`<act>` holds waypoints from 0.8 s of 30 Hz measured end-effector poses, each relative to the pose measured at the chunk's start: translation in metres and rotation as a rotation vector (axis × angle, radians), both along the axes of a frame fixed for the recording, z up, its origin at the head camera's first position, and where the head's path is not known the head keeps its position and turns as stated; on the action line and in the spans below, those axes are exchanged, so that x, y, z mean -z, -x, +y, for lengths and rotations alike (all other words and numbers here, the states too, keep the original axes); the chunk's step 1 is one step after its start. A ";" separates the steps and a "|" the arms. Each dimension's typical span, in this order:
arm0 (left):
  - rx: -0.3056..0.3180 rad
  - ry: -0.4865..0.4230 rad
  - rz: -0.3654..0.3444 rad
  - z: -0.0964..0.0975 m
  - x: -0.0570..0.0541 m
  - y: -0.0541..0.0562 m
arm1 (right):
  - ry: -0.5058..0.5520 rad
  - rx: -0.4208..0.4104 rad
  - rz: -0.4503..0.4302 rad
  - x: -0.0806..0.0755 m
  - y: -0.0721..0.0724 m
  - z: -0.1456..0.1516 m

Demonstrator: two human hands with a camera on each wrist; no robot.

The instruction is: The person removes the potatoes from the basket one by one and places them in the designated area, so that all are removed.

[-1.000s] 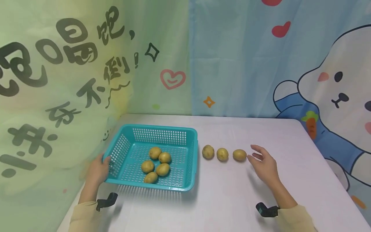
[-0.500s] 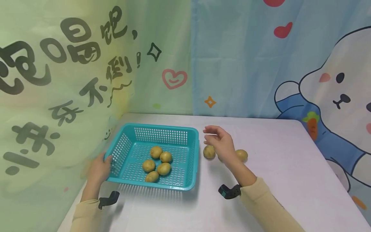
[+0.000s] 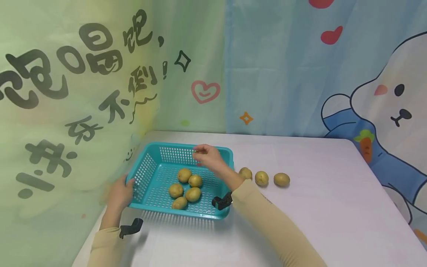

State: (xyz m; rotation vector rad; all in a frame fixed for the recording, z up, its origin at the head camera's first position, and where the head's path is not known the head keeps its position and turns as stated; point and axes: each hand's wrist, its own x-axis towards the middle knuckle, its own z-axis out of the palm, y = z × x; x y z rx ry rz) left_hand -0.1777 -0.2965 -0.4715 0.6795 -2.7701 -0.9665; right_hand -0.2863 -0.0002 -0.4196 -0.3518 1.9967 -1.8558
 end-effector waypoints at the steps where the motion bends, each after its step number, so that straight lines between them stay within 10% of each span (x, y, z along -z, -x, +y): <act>1: 0.001 0.002 0.002 0.000 0.000 0.001 | -0.012 -0.012 -0.022 0.003 0.002 -0.004; 17: 0.017 -0.016 -0.011 0.003 -0.002 -0.001 | -0.456 -0.023 0.204 0.054 0.012 -0.020; 24: -0.006 -0.012 -0.011 0.002 -0.001 -0.001 | -0.630 -0.175 0.276 0.063 0.008 -0.018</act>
